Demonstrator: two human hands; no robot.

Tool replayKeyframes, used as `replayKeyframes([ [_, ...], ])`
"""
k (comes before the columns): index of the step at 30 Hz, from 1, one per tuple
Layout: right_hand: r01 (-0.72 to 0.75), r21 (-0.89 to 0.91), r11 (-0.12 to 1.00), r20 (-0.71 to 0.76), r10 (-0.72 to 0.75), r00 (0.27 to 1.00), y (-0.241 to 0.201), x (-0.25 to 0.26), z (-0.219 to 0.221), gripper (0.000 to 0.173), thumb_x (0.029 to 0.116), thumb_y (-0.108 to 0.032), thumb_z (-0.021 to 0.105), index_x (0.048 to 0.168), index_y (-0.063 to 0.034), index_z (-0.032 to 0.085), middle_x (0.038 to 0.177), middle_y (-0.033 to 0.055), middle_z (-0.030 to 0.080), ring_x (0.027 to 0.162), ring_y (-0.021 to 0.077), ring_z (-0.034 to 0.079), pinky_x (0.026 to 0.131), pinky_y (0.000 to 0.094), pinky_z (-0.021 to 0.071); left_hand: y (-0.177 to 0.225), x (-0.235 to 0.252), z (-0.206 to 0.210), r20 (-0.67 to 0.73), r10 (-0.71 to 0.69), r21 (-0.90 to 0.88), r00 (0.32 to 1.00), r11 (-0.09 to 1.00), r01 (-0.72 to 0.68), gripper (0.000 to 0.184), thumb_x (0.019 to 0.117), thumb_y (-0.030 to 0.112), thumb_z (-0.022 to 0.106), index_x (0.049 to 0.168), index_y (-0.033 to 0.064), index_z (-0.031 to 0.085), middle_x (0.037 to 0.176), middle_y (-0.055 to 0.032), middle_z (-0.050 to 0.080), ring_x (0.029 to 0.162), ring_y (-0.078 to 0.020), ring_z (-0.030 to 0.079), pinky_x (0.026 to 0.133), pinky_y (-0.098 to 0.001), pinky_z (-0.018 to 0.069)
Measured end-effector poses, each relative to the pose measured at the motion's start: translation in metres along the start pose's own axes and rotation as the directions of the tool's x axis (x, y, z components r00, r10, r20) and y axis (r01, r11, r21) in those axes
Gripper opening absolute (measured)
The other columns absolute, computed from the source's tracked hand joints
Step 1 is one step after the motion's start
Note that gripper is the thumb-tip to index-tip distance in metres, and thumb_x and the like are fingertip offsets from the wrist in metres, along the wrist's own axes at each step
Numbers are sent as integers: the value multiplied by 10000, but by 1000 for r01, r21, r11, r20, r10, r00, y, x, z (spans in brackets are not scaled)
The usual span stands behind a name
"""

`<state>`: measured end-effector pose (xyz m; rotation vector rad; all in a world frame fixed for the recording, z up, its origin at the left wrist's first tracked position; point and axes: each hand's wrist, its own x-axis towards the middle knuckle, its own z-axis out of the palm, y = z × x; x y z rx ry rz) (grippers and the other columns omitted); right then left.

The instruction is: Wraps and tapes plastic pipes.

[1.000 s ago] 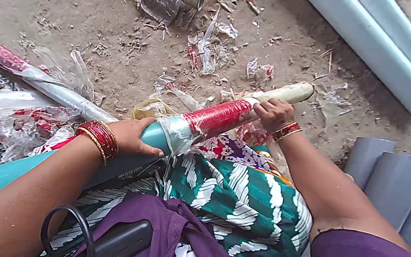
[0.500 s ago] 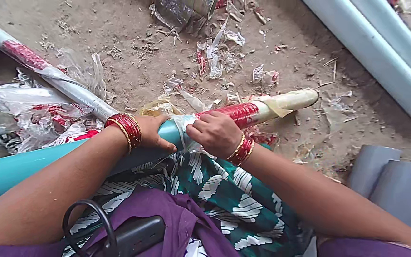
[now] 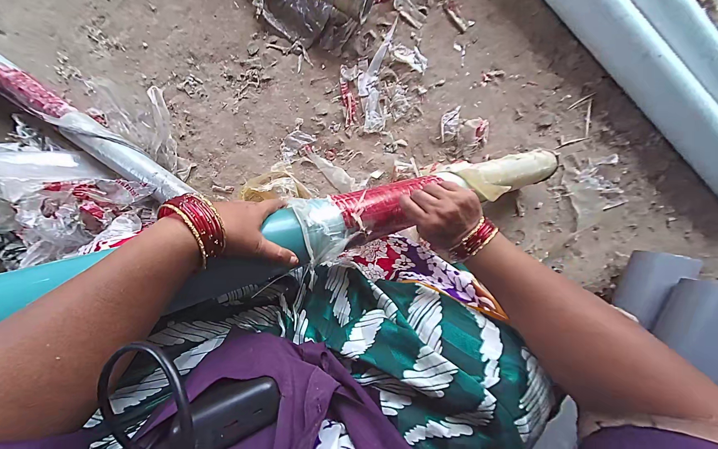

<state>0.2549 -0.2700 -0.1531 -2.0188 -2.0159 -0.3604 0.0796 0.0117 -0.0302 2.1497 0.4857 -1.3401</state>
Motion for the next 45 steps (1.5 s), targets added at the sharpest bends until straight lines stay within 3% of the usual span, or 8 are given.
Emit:
replayKeyframes([
  [9, -155, -139, 978, 138, 174, 975, 55, -70, 8, 123, 968, 60, 499, 977, 72, 620, 780, 256, 649, 729, 457, 671, 564, 543, 473, 0, 3, -9, 37, -11, -44, 999, 999, 12, 846, 908, 408, 787, 1582, 133, 356, 1317, -212, 630, 1194, -362, 622, 1021, -577, 472],
  [12, -393, -217, 893, 346, 447, 825, 66, -94, -3, 94, 913, 125, 565, 962, 110, 644, 867, 316, 678, 889, 532, 679, 750, 641, 501, -1, 3, -7, 37, -3, -50, 999, 999, 5, 825, 909, 404, 788, 1568, 131, 374, 1315, -204, 632, 1190, -350, 625, 1025, -572, 474],
  [15, -607, -203, 768, 274, 640, 718, 49, -67, -15, 171, 937, 89, 526, 1038, 112, 662, 984, 355, 688, 1004, 580, 658, 843, 694, 483, -2, 4, -7, 26, 3, -66, 1000, 998, -1, 799, 902, 408, 796, 1540, 115, 414, 1315, -202, 634, 1199, -352, 622, 1035, -575, 468],
  [21, -222, 254, 941, 38, 219, 975, -53, 82, -40, 175, 916, 48, 565, 968, -15, 720, 971, 213, 733, 893, 419, 713, 746, 556, 557, 1, 0, -1, 14, 9, -78, 1000, 997, -7, 825, 900, 400, 799, 1550, 91, 395, 1344, -213, 616, 1231, -359, 606, 1055, -563, 458],
  [25, -25, 319, 947, -46, 42, 998, -98, 115, -26, 164, 875, 62, 542, 817, -15, 674, 660, 127, 624, 697, 332, 652, 626, 448, 473, -5, 3, 5, -20, 59, -41, 998, 997, -59, 845, 884, 434, 809, 1533, 58, 421, 1341, -231, 617, 1239, -380, 601, 1058, -595, 445],
  [28, 35, 195, 980, -102, -15, 995, -97, 107, -20, 168, 881, 51, 502, 780, -7, 624, 603, 111, 564, 644, 309, 606, 598, 421, 410, -7, 4, 5, -13, 40, -30, 999, 999, -41, 882, 878, 480, 800, 1544, 63, 400, 1335, -233, 619, 1237, -387, 601, 1055, -598, 449],
  [42, -114, -40, 993, 101, 117, 988, 31, -30, 5, 119, 934, 53, 513, 928, 60, 632, 756, 238, 661, 786, 455, 685, 618, 543, 496, -1, 4, -8, 36, -10, -38, 999, 999, 11, 804, 902, 423, 790, 1544, 125, 409, 1291, -207, 641, 1181, -360, 628, 1017, -578, 477],
  [45, -430, -162, 888, 373, 459, 807, 59, -72, -5, 94, 907, 102, 576, 951, 105, 658, 876, 328, 682, 932, 559, 670, 743, 664, 498, 0, 4, -10, 44, -21, -49, 999, 999, 23, 796, 904, 421, 787, 1542, 132, 409, 1289, -199, 643, 1178, -353, 630, 1013, -573, 481],
])
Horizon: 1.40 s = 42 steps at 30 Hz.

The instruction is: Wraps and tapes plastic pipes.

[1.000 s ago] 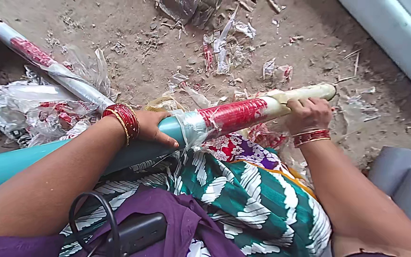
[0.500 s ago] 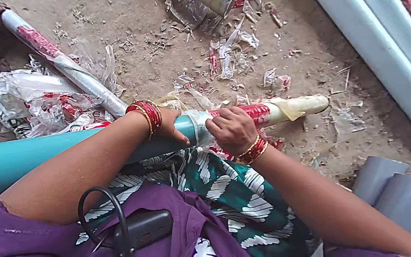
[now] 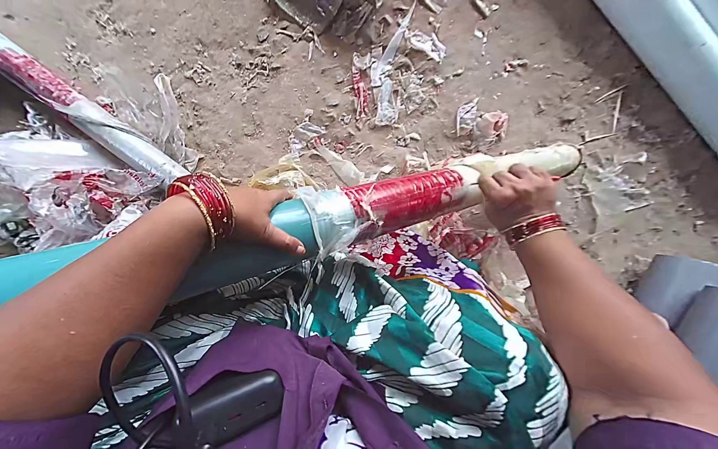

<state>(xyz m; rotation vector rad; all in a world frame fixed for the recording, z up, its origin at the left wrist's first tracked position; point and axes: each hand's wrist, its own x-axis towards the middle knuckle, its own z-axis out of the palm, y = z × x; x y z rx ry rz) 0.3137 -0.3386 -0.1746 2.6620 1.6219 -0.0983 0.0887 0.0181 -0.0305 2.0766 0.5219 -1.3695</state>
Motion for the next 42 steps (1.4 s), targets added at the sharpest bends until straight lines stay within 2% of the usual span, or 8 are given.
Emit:
replayKeyframes([
  [3, -636, 23, 771, 277, 606, 745, 8, -10, -13, 210, 992, -3, 536, 1121, 97, 668, 1140, 367, 668, 1153, 568, 618, 929, 731, 455, -1, 1, 0, 0, 10, -19, 1000, 1000, -10, 798, 907, 420, 785, 1542, 118, 408, 1306, -201, 634, 1191, -348, 625, 1025, -570, 476],
  [6, -804, 356, 475, 334, 739, 585, -21, 2, -49, 344, 1056, -162, 511, 1261, 85, 633, 1232, 353, 645, 1202, 523, 599, 1021, 706, 403, -5, 2, 7, -29, 45, -20, 999, 999, -46, 809, 897, 417, 797, 1535, 94, 419, 1321, -224, 626, 1218, -376, 611, 1045, -594, 454],
  [12, -516, 706, 485, 366, 374, 852, -146, 48, -134, 293, 949, -219, 725, 1120, -2, 627, 777, 86, 597, 662, 169, 560, 667, 414, 497, -1, -1, 30, -124, 86, 97, 989, 992, -74, 934, 874, 504, 796, 1546, 12, 372, 1342, -276, 606, 1272, -433, 582, 1075, -630, 426],
  [21, -434, 669, 603, 60, 539, 840, -295, 29, -102, 224, 978, -159, 690, 996, 58, 743, 1072, 242, 682, 1003, 364, 664, 896, 521, 525, 11, -29, 61, -230, 116, 154, 966, 985, -81, 913, 870, 440, 815, 1503, -60, 385, 1367, -325, 563, 1285, -480, 562, 1041, -667, 431],
  [29, -640, 601, 479, 241, 655, 716, -281, 50, -113, 153, 957, -119, 708, 972, 24, 758, 983, 174, 728, 969, 271, 669, 924, 470, 482, 10, -32, 68, -280, 121, 162, 952, 984, -77, 946, 848, 465, 827, 1512, -46, 387, 1384, -321, 553, 1283, -496, 554, 1016, -708, 421],
  [36, -686, 728, 27, 507, 652, 563, -256, 60, -103, 101, 861, -23, 792, 924, -3, 716, 756, 56, 640, 609, 97, 527, 592, 291, 459, 12, -34, 67, -277, 114, 201, 954, 978, -58, 869, 852, 490, 814, 1450, -36, 465, 1359, -286, 580, 1266, -463, 575, 1010, -664, 450],
  [38, -667, 744, -34, 547, 605, 579, -250, 62, -105, 127, 852, 29, 769, 947, 7, 687, 711, 38, 609, 527, 59, 457, 501, 238, 395, 14, -33, 66, -273, 104, 203, 956, 978, -48, 870, 859, 497, 805, 1445, -48, 463, 1361, -297, 573, 1266, -471, 573, 1006, -665, 453],
  [42, -511, 817, 267, 347, 480, 806, -238, 45, -106, 293, 845, -62, 809, 1110, -16, 691, 892, 65, 625, 771, 137, 568, 738, 351, 496, 17, -32, 64, -262, 92, 208, 961, 977, -37, 849, 858, 497, 807, 1429, -40, 479, 1336, -295, 588, 1247, -468, 588, 996, -661, 466],
])
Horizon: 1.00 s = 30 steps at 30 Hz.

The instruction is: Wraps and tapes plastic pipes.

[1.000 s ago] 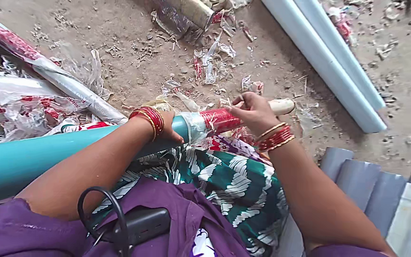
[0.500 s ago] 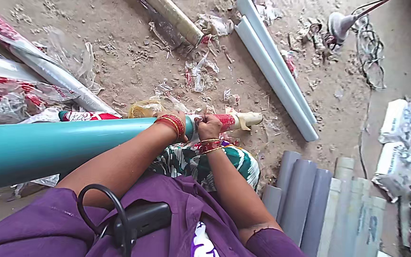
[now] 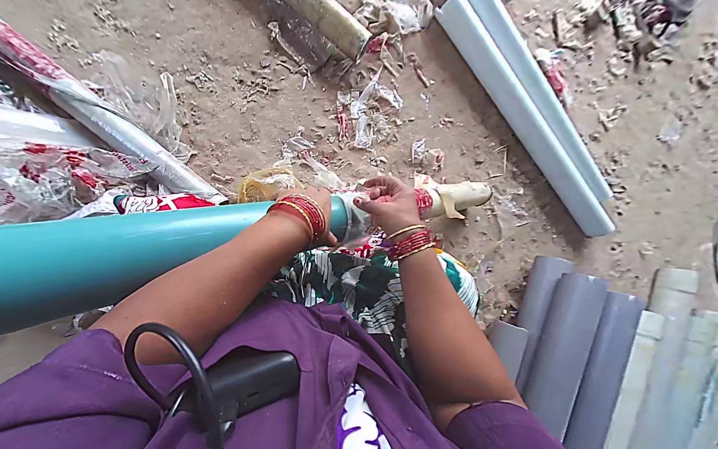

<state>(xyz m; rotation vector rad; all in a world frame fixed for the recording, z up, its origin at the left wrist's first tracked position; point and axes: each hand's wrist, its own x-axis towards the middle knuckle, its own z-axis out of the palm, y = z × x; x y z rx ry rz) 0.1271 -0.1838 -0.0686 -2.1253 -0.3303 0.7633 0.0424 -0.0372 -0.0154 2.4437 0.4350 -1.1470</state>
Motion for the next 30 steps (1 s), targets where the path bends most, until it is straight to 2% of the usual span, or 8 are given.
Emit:
replayKeyframes([
  [4, 90, -171, 981, -94, -107, 990, -9, -37, 13, 253, 938, -58, 657, 1175, -1, 722, 1072, 176, 711, 1008, 262, 669, 919, 450, 516, 3, 1, -5, 48, 17, 14, 999, 1000, -17, 816, 891, 473, 785, 1410, -78, 479, 1348, -307, 571, 1261, -469, 578, 1019, -651, 451],
  [7, 102, -271, 957, -236, -169, 957, -6, -58, 22, 214, 941, -35, 605, 1110, 39, 714, 1015, 209, 713, 970, 324, 687, 871, 486, 532, 2, 3, -9, 74, 34, -10, 997, 999, -34, 815, 906, 452, 779, 1427, -87, 459, 1349, -308, 578, 1285, -458, 566, 1055, -639, 429],
  [10, 116, -286, 951, -194, -176, 965, 5, -70, 29, 197, 972, -98, 636, 1070, 56, 710, 985, 223, 720, 930, 354, 703, 845, 525, 547, 1, 7, -11, 76, 45, -14, 996, 999, -44, 799, 916, 449, 769, 1425, -86, 465, 1331, -296, 597, 1274, -437, 581, 1059, -630, 431],
  [15, 244, -351, 904, -230, -335, 914, 13, -67, 45, 178, 912, -46, 697, 1032, 86, 711, 977, 237, 724, 905, 368, 724, 817, 499, 584, -3, 12, -16, 99, 28, -5, 995, 1000, -27, 802, 927, 474, 748, 1437, -75, 461, 1316, -297, 603, 1268, -438, 580, 1057, -632, 425],
  [19, 347, -402, 847, -264, -470, 842, 14, -62, 53, 105, 848, -2, 695, 921, 72, 710, 888, 226, 715, 808, 352, 727, 707, 463, 593, -8, 17, -20, 123, 16, -69, 992, 998, -7, 798, 931, 465, 747, 1460, -56, 456, 1308, -290, 613, 1253, -430, 589, 1055, -623, 431],
  [26, 189, -234, 954, -128, -223, 966, 1, -50, 39, 177, 1017, -65, 576, 1036, 85, 667, 1013, 257, 689, 966, 383, 690, 870, 515, 549, -13, 25, -29, 67, 116, -234, 991, 967, -97, 673, 948, 371, 752, 1398, -68, 511, 1277, -295, 615, 1204, -428, 598, 1047, -614, 429],
  [29, 57, -203, 978, -138, -86, 987, -4, -42, 38, 148, 996, -47, 598, 1020, 73, 681, 997, 231, 695, 963, 354, 687, 876, 512, 533, -12, 28, -30, -75, 219, -262, 973, 937, -232, 714, 1015, 220, 673, 1589, -6, 314, 1559, -247, 440, 1376, -403, 503, 1138, -549, 386],
  [30, 30, -205, 978, -121, -55, 991, -7, -39, 36, 145, 996, -45, 602, 1023, 75, 680, 1002, 231, 692, 974, 349, 682, 891, 512, 524, -12, 31, -29, -127, 293, -219, 948, 923, -315, 669, 1008, 141, 667, 1588, 32, 351, 1606, -209, 397, 1435, -372, 451, 1173, -519, 352],
])
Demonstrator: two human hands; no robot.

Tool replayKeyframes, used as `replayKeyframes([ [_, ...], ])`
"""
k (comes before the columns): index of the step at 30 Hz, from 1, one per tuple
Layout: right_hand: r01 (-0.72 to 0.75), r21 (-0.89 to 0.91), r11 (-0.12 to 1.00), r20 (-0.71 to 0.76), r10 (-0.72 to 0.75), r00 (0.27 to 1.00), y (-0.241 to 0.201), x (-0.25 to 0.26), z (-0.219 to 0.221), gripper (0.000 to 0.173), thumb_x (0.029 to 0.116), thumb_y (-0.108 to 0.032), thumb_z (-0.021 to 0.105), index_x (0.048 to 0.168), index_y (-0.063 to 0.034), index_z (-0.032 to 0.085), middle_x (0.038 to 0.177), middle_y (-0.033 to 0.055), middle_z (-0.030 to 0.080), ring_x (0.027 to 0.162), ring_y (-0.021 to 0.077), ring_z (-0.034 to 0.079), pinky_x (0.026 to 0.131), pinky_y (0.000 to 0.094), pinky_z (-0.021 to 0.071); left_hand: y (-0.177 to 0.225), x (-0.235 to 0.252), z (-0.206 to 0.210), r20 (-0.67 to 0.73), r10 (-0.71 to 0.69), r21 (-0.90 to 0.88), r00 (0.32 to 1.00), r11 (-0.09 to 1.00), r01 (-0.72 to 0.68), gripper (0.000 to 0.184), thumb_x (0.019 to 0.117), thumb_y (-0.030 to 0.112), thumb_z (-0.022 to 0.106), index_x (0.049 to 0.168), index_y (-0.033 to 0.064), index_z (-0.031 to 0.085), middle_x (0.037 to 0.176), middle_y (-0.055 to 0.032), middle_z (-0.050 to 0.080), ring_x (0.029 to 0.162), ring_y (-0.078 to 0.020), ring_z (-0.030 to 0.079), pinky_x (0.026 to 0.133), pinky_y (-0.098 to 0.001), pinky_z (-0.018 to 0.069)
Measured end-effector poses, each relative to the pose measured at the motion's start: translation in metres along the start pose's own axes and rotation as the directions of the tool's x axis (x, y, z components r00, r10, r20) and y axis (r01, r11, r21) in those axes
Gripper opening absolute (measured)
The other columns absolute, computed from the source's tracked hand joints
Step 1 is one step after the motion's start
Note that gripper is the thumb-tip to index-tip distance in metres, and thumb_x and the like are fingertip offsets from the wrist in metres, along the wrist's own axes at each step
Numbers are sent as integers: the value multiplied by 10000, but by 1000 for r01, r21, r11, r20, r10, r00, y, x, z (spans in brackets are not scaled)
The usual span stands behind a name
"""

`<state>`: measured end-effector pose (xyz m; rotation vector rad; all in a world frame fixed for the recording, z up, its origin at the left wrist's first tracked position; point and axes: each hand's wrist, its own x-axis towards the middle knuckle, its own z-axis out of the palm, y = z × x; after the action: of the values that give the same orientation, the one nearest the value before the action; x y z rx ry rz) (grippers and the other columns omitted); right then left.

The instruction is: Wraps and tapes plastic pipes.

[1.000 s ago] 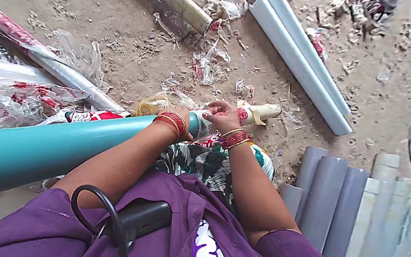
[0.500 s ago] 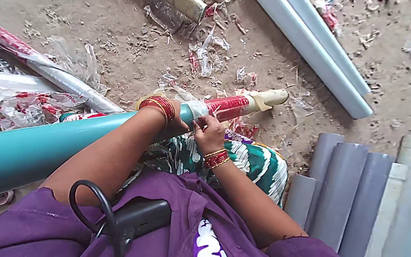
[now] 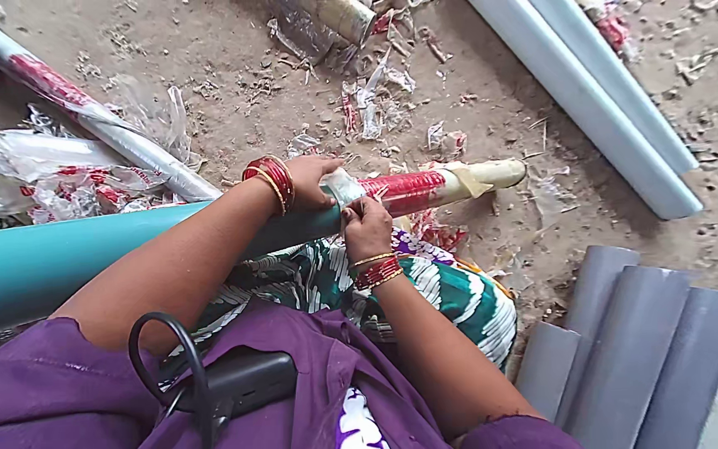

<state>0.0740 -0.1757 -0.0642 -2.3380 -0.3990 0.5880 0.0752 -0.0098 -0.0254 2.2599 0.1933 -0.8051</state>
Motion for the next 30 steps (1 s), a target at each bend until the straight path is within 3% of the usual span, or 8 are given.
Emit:
replayKeyframes([
  [2, 43, -38, 998, 39, -42, 998, -2, 4, -4, 149, 1000, -39, 592, 1031, 83, 672, 1016, 242, 691, 999, 360, 684, 907, 515, 524, -3, 4, 4, -74, 145, 11, 987, 989, -144, 483, 962, 6, 662, 1435, 73, 591, 1554, -163, 480, 1459, -316, 436, 1207, -480, 323],
  [4, 134, 1, 991, 26, -133, 991, 4, 7, -6, 165, 997, -47, 598, 1021, 91, 683, 992, 245, 698, 966, 358, 690, 884, 508, 532, -3, 6, 2, -76, 169, 56, 983, 985, -165, 330, 973, -4, 644, 1292, 67, 693, 1407, -167, 614, 1372, -319, 528, 1173, -492, 357],
  [8, 173, 107, 979, -18, -172, 985, 7, 7, -3, 228, 990, -159, 655, 1028, 62, 690, 959, 211, 682, 893, 322, 672, 810, 488, 532, -6, 10, -2, -90, 102, 15, 991, 995, -101, 263, 973, 45, 680, 1232, 56, 719, 1287, -184, 680, 1237, -352, 623, 1087, -533, 439],
  [13, -50, 50, 997, 98, 45, 994, -11, 14, -7, 208, 988, -132, 666, 1076, 54, 694, 1085, 223, 688, 1062, 356, 664, 947, 528, 507, 1, 9, 2, -148, -34, -16, 988, 999, 32, 185, 975, 136, 706, 1132, 64, 772, 1149, -190, 728, 1148, -354, 662, 1038, -575, 452],
  [16, -18, 14, 1000, 92, 17, 996, -13, 16, -6, 189, 996, -92, 629, 1066, 74, 685, 1106, 243, 681, 1080, 371, 662, 958, 529, 508, 8, 10, 0, -150, -116, -10, 982, 993, 115, 177, 967, 111, 703, 1124, 84, 781, 1123, -171, 739, 1116, -325, 672, 1023, -552, 455],
  [23, 29, 132, 991, 64, -38, 997, 4, 10, -9, 135, 989, -66, 643, 1005, 62, 680, 1008, 223, 675, 969, 337, 657, 878, 517, 508, 19, 28, 2, -175, -117, 125, 978, 982, 140, 197, 962, 160, 676, 1109, 78, 780, 1128, -208, 721, 1166, -396, 640, 1007, -617, 452],
  [27, -28, 259, 966, 58, 13, 998, 13, 3, -9, 154, 1017, -118, 633, 1025, 35, 654, 962, 186, 666, 884, 281, 639, 815, 474, 512, 13, 33, 3, -176, -170, 7, 970, 985, 173, 176, 952, 156, 704, 1088, 80, 787, 1142, -182, 725, 1168, -358, 643, 1020, -591, 454],
  [30, 12, 165, 986, 70, -23, 997, 14, 1, -16, 208, 1035, -181, 613, 1017, 22, 657, 916, 188, 658, 840, 311, 641, 763, 511, 514, 4, 36, 3, -166, -117, -107, 979, 989, 100, 167, 941, 155, 746, 1071, 59, 784, 1114, -184, 721, 1139, -336, 642, 1027, -573, 445],
])
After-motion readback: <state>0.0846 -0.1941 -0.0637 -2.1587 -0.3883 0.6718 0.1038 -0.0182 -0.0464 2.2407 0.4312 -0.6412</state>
